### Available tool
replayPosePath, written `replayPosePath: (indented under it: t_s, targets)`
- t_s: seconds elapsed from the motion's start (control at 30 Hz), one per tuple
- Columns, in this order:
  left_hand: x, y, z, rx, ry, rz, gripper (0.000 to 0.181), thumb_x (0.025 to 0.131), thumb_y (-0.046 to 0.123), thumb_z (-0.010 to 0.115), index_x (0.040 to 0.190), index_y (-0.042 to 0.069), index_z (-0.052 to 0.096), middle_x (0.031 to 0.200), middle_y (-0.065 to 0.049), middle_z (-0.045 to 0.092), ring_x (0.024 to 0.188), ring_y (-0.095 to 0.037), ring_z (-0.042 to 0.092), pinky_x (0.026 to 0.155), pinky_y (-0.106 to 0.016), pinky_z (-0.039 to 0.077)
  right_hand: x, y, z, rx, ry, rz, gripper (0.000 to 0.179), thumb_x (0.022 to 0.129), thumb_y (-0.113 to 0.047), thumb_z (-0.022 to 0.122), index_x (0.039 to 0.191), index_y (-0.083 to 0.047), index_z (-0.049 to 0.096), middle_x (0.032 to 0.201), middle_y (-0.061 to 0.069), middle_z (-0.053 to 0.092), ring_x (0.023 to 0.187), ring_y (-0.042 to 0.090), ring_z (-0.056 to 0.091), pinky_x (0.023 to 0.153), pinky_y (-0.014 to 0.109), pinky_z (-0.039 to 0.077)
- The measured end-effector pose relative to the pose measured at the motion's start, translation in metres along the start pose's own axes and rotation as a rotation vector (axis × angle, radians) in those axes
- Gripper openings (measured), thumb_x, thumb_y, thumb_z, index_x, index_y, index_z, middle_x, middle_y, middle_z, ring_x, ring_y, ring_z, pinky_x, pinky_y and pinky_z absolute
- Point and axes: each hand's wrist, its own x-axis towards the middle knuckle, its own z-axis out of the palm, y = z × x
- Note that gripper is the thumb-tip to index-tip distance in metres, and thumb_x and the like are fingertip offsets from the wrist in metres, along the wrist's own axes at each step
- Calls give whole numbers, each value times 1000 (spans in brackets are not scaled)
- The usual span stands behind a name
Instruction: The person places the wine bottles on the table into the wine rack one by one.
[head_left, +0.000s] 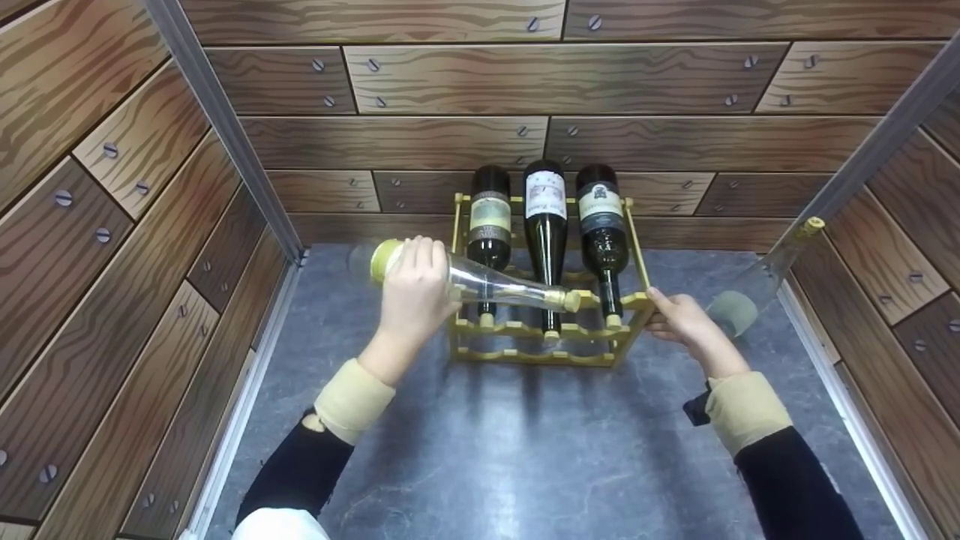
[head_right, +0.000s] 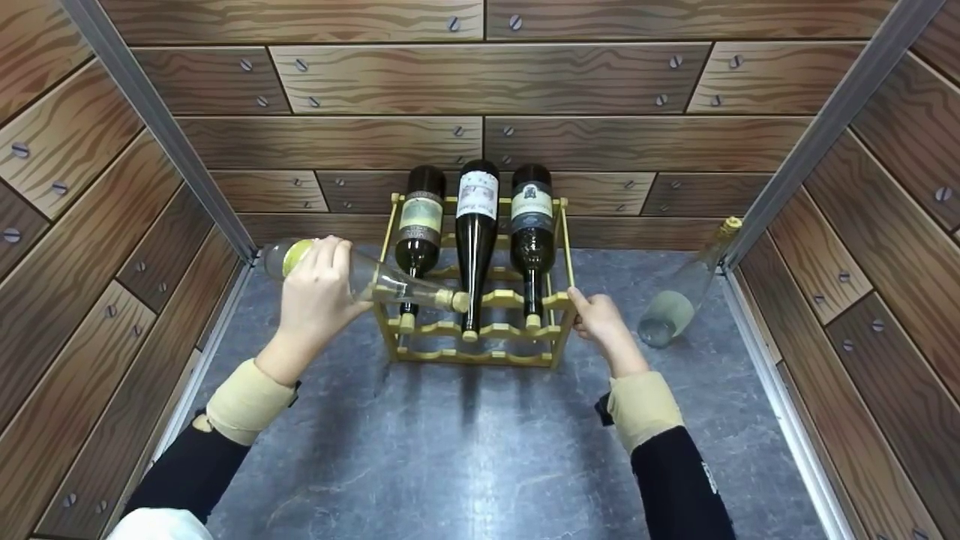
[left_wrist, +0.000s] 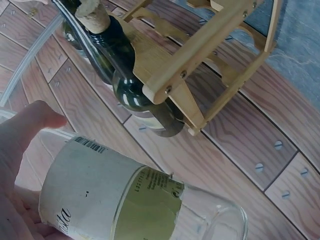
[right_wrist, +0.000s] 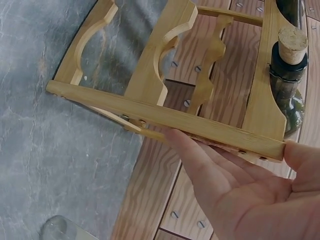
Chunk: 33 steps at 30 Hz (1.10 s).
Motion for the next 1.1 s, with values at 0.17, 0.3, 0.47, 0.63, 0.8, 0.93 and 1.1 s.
replayPosePath:
  t_s: [0.17,0.3,0.47,0.63,0.8,0.93,1.1]
  targets:
    - [-2,1,1,3,39,-4,50,66,12,83,113,-3,73,108,-16,77,105,-32,75,100,-40,62,-5,-10,-7,-88,57,-38,70,117,-35,31,141,29,43,132,47,60,105,24,78,92,27,64]
    - [-2,1,2,18,43,-7,44,70,9,79,113,-1,74,108,-16,78,106,-33,75,102,-41,62,-15,-28,-11,-239,157,-130,62,116,-34,36,122,23,60,99,32,70,85,20,67,83,32,62]
    - [-2,1,2,2,13,3,48,68,8,79,114,-3,73,110,-17,77,112,-34,75,111,-42,57,-35,-65,-10,-379,251,-238,68,116,-42,38,147,18,46,146,44,51,138,60,49,121,66,40]
    - [-1,4,2,-20,-9,12,50,68,8,81,116,-3,72,112,-18,77,110,-33,74,112,-41,57,-60,-104,5,-458,341,-323,81,111,-54,47,159,10,35,161,36,40,149,55,40,127,65,30]
    - [1,8,3,-19,-7,28,52,68,9,87,116,-3,71,114,-18,77,110,-33,74,111,-41,57,-86,-137,34,-524,377,-427,94,103,-64,56,163,4,30,168,29,32,155,52,33,130,64,25]
    - [2,12,5,-14,-8,41,51,70,8,88,117,-3,71,115,-18,77,111,-33,74,111,-41,58,-102,-154,63,-595,381,-534,97,100,-62,63,164,2,29,170,27,31,157,50,32,131,63,26]
    - [4,18,6,-1,-4,50,49,70,9,88,115,-2,72,114,-17,77,110,-32,75,110,-41,58,-109,-159,98,-717,369,-663,98,97,-53,72,162,6,29,169,28,32,155,48,37,131,58,30]
